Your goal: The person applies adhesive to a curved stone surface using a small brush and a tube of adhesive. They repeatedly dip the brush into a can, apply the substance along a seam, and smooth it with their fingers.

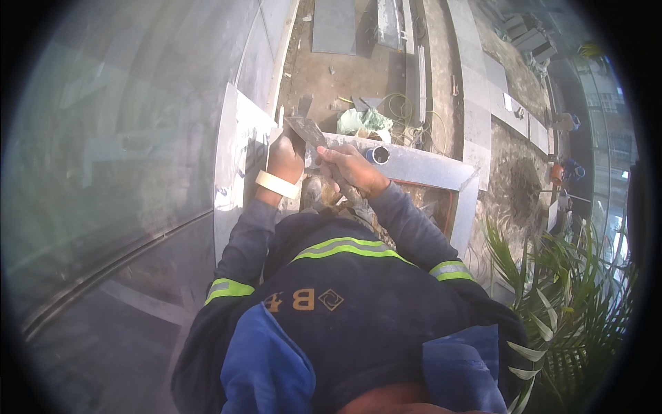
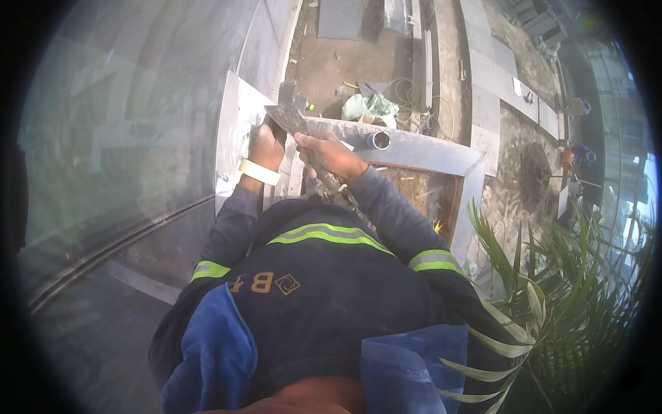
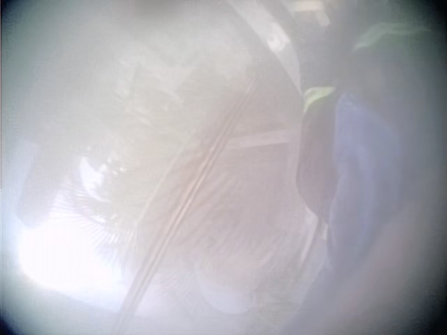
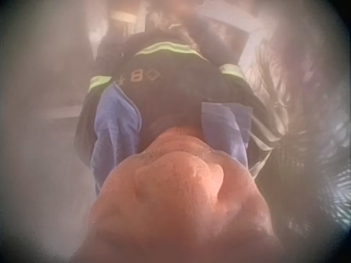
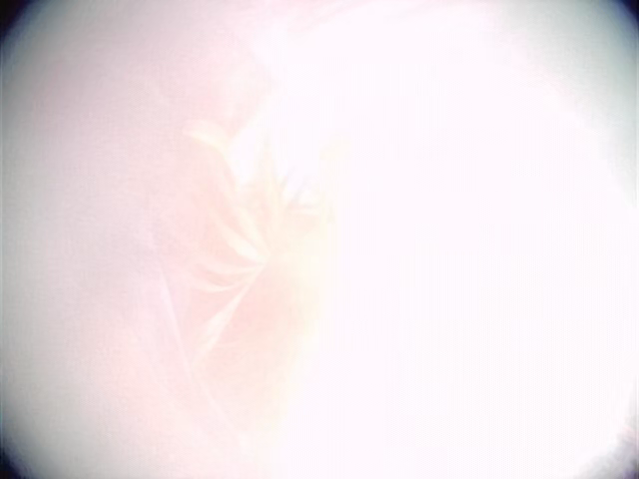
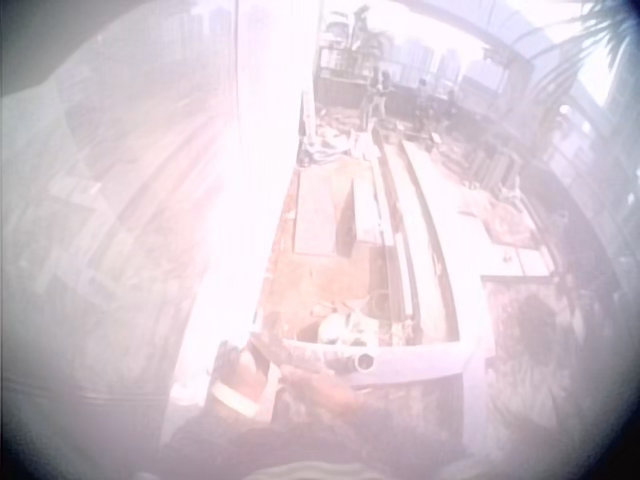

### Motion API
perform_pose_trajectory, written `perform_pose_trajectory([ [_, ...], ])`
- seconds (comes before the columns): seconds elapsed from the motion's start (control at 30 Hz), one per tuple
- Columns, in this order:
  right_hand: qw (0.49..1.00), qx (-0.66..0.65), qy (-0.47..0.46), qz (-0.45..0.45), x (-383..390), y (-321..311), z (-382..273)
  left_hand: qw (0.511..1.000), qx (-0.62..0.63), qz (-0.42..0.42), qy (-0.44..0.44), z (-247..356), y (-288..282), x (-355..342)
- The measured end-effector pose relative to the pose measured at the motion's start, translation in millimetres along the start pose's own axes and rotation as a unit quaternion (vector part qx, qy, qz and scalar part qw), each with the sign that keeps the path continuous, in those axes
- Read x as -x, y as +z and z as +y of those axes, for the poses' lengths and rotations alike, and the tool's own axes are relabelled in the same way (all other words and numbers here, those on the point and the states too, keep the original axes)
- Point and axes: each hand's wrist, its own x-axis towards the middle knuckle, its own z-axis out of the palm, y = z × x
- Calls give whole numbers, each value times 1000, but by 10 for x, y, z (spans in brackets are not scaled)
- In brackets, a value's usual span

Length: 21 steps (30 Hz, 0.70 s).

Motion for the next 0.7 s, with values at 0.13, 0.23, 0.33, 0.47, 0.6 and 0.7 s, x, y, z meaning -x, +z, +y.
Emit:
perform_pose_trajectory([
  [0.13, 999, 39, -8, 6, 3, 39, 7, 994, 71, 26, 75, -147, 13, -13],
  [0.23, 999, 42, -9, 10, -7, 65, 27, 996, 51, -3, 76, -371, 15, -72],
  [0.33, 999, 50, -8, 17, -5, 50, 43, 998, 36, -21, 51, -344, -19, -68],
  [0.47, 998, 54, -14, 28, -17, 58, 97, 998, 49, -49, -2, -336, -75, -31],
  [0.6, 997, 63, -24, 33, 26, 2, 75, 996, 75, -35, 17, -439, 71, 112],
  [0.7, 998, 42, -39, 26, -53, -180, 223, 998, 20, -53, -1, -23, -92, 251],
])
